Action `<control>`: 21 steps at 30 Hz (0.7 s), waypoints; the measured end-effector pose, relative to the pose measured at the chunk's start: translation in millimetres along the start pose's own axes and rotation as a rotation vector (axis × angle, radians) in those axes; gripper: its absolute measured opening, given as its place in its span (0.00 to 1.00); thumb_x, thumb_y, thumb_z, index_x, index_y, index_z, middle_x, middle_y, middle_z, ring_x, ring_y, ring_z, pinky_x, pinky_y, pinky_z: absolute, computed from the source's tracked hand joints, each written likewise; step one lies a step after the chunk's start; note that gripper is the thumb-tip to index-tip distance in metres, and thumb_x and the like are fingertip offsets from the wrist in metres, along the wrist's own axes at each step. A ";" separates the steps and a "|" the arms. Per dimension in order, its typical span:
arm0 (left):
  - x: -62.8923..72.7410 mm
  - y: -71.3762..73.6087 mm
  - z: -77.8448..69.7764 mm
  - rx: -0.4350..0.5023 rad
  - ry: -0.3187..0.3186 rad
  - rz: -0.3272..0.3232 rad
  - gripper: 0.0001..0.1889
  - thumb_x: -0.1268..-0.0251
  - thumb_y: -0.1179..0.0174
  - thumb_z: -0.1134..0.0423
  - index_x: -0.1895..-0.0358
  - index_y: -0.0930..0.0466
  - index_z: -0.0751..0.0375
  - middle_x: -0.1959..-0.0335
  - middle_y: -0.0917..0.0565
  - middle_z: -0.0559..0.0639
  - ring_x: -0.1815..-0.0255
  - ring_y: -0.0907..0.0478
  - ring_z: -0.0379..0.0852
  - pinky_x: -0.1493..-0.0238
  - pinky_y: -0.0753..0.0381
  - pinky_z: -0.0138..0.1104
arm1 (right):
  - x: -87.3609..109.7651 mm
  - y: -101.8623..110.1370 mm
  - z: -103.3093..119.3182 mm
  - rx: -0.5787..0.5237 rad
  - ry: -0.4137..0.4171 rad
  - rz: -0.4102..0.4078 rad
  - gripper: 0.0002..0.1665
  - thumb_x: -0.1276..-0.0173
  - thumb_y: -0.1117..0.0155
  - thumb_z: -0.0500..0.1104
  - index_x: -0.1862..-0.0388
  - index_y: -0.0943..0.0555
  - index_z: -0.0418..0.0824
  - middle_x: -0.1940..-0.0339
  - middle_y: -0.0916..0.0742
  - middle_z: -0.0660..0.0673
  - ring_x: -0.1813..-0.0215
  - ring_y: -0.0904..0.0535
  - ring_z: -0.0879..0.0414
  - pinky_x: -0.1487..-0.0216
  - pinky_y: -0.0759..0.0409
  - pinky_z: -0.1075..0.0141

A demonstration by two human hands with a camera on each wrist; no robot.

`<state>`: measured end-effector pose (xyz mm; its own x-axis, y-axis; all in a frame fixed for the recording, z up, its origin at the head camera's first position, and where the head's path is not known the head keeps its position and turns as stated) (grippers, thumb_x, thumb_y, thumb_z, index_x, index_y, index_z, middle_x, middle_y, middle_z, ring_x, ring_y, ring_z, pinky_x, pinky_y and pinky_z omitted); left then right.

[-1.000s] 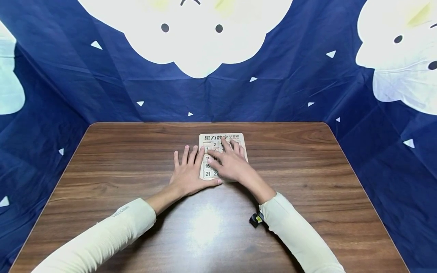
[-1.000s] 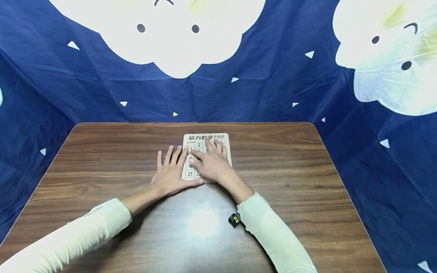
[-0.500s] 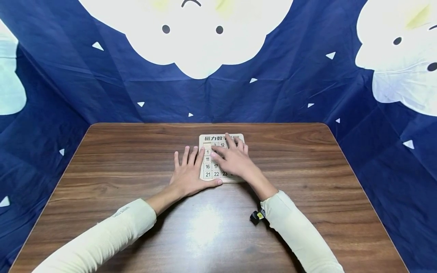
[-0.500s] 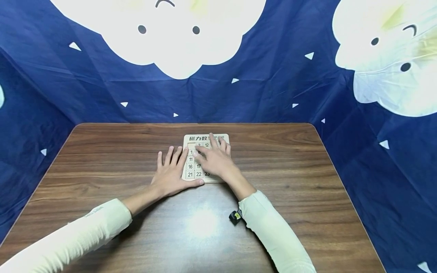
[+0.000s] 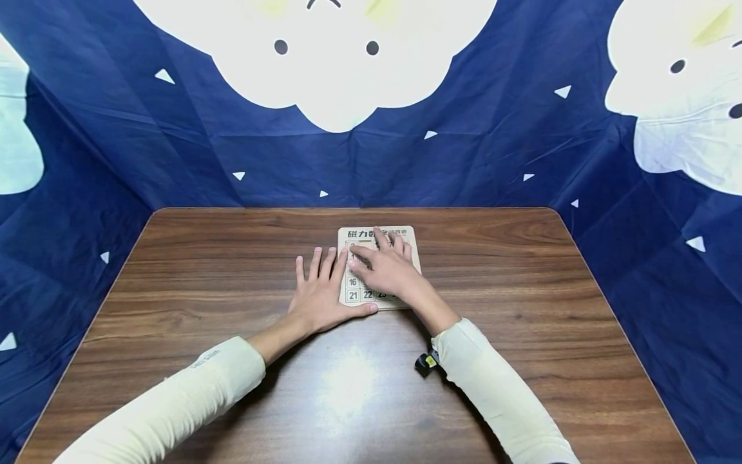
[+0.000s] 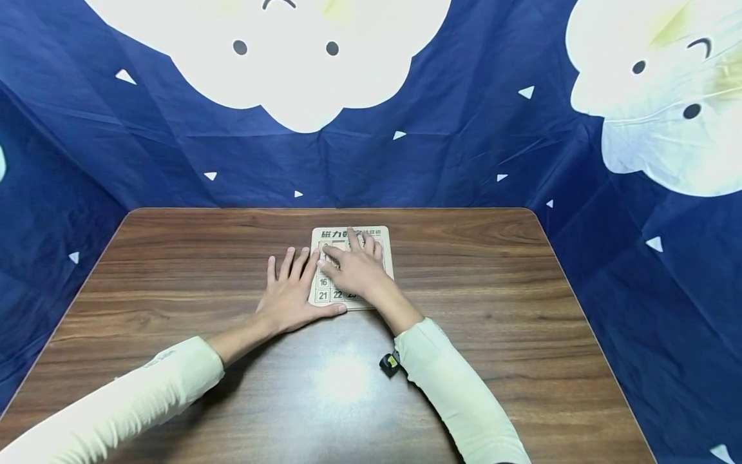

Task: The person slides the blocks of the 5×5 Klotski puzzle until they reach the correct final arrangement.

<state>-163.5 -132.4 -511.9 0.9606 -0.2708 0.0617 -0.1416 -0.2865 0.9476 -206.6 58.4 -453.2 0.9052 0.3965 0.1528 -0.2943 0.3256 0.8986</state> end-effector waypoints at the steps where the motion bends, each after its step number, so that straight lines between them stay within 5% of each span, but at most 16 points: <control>1: -0.1 0.2 0.2 -0.001 0.000 0.003 0.78 0.49 0.46 0.03 0.03 0.64 0.46 0.03 0.53 0.62 0.02 0.69 0.66 0.08 0.79 0.69 | -0.4 -0.5 1.0 0.000 0.007 -0.002 0.35 0.10 0.50 0.68 0.13 0.25 0.60 0.03 0.44 0.33 0.05 0.53 0.25 0.08 0.52 0.28; 12: -1.3 0.0 -2.8 -0.018 -0.009 0.009 0.77 0.48 0.46 0.03 0.04 0.62 0.49 0.03 0.54 0.62 0.02 0.69 0.66 0.08 0.80 0.69 | 17.7 9.8 -31.9 -0.024 -0.036 -0.121 0.36 0.11 0.49 0.69 0.16 0.21 0.57 0.03 0.46 0.32 0.06 0.54 0.26 0.10 0.52 0.28; 21: -0.6 -0.7 -0.1 -0.013 0.001 0.005 0.78 0.49 0.46 0.03 0.03 0.62 0.48 0.03 0.53 0.63 0.02 0.68 0.67 0.08 0.79 0.70 | 13.6 6.3 -31.0 -0.004 -0.022 -0.070 0.34 0.11 0.48 0.67 0.14 0.23 0.59 0.04 0.44 0.31 0.06 0.53 0.25 0.10 0.52 0.28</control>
<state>-163.9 -132.0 -512.7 0.9602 -0.2714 0.0666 -0.1432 -0.2731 0.9513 -205.6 92.4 -458.2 0.9301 0.3540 0.0983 -0.2308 0.3550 0.9059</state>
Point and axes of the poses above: each hand's wrist, its own x-axis away from the middle knuckle, its own y-axis out of the back of the hand, z = x × y, the point moved 1 cm from there along -x, towards the middle knuckle
